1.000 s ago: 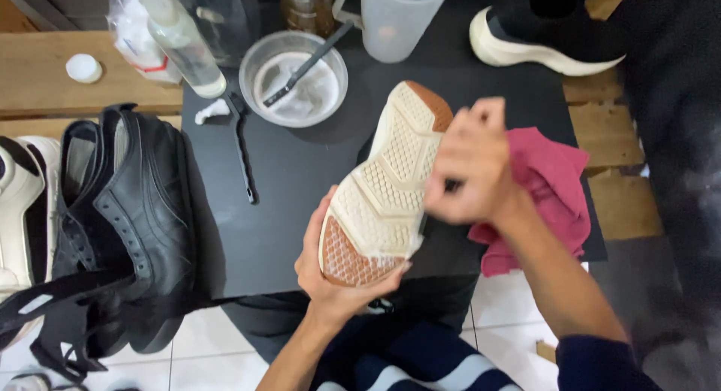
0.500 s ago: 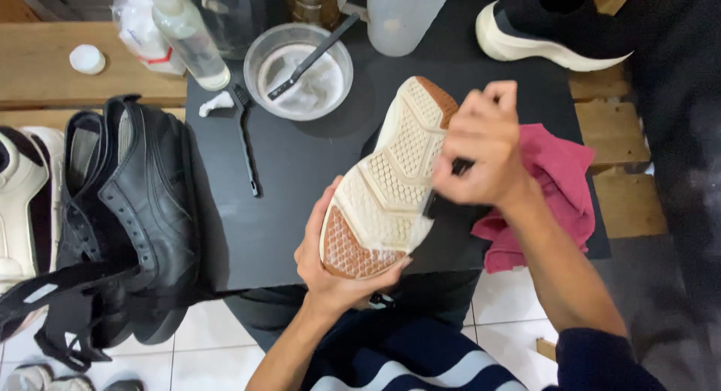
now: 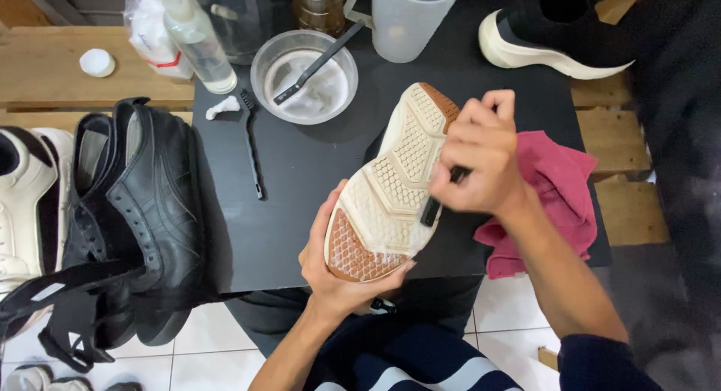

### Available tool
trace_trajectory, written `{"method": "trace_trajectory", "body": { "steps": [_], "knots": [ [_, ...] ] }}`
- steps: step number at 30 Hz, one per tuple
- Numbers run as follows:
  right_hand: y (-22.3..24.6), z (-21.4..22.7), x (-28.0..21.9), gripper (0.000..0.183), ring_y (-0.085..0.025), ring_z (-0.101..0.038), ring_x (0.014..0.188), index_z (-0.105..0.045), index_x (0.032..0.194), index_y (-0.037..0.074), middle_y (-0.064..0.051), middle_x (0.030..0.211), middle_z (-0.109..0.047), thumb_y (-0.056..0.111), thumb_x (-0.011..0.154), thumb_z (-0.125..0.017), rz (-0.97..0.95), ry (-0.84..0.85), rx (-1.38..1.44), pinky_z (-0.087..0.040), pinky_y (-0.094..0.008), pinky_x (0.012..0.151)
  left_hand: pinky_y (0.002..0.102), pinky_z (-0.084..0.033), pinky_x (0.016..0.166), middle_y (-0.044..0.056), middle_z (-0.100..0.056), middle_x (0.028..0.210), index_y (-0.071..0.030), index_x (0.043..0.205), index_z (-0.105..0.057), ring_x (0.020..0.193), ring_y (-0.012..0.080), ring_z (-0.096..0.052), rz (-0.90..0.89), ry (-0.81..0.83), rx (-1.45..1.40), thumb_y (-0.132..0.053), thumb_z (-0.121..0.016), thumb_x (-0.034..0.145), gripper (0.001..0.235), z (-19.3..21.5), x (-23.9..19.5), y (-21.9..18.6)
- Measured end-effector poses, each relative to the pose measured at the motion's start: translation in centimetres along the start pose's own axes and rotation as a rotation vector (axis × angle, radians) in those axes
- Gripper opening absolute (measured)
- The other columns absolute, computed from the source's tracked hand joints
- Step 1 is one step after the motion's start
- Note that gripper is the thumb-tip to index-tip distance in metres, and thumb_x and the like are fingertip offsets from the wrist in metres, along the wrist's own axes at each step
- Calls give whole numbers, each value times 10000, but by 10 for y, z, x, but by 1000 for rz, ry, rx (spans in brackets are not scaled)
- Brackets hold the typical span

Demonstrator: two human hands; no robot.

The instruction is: The person scrubs the sole of a white sneaker using a small black brush. They hold the shoe in their left hand and apply cleaning solution from a nearby bowl to the brush, working on the textured bottom of the shoe.

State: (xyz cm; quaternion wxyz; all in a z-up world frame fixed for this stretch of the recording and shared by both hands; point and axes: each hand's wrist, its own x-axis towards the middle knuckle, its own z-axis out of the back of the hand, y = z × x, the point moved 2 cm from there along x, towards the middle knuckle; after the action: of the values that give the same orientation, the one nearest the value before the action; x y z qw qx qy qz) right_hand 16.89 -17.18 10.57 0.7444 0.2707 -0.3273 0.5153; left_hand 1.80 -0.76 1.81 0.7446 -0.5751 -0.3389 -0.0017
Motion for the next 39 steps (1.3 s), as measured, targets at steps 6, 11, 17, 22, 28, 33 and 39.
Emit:
{"method": "trace_trajectory", "body": {
  "steps": [6,11,17,22,28,33,39],
  "knots": [
    [11,-1,7,222,-222,-272,542,-362,528,138,2,548,-309,29,689,-470,68,14,9,-261,-466,745,301,-514,1168,133,-610,1470,13,1470,-453,1334,202,-644,55,8,48,-410,-1003,500,1192,1,-2,1],
    [27,1,10,206,-233,-275,559,-325,547,152,3,566,-283,44,636,-476,94,39,41,-222,-463,703,305,-519,1168,176,-615,1453,49,1454,-456,1326,221,-651,-20,-27,26,-414,-1006,518,1180,-3,-2,3],
    [27,2,3,190,-229,-363,592,-379,537,105,-6,556,-352,68,674,-506,38,23,54,-244,-464,750,309,-521,1173,147,-595,1482,18,1474,-443,1355,221,-631,41,7,-21,-339,-982,529,1145,-4,0,-4],
    [18,3,2,220,-237,-278,552,-341,539,147,0,565,-311,19,653,-479,47,37,46,-233,-466,732,326,-530,1177,189,-608,1459,41,1464,-440,1342,253,-648,-29,-26,61,-423,-998,548,1169,0,-7,-4],
    [24,0,3,191,-241,-331,581,-338,552,118,-13,576,-279,30,659,-471,89,67,133,-225,-453,707,346,-519,1192,238,-576,1476,85,1466,-414,1364,293,-625,-40,-9,-46,-337,-992,578,1141,-2,-2,0],
    [39,2,7,199,-225,-349,598,-336,560,120,10,572,-358,66,670,-494,65,39,100,-218,-452,725,300,-528,1172,157,-579,1495,40,1472,-438,1350,219,-633,26,27,-13,-294,-992,544,1131,-1,1,-8],
    [17,5,11,206,-249,-286,559,-354,537,145,-8,567,-303,36,664,-475,87,25,7,-229,-484,719,313,-539,1165,164,-603,1469,36,1467,-443,1337,234,-654,-33,-12,104,-436,-1003,552,1172,-3,3,-7]
  ]
}}
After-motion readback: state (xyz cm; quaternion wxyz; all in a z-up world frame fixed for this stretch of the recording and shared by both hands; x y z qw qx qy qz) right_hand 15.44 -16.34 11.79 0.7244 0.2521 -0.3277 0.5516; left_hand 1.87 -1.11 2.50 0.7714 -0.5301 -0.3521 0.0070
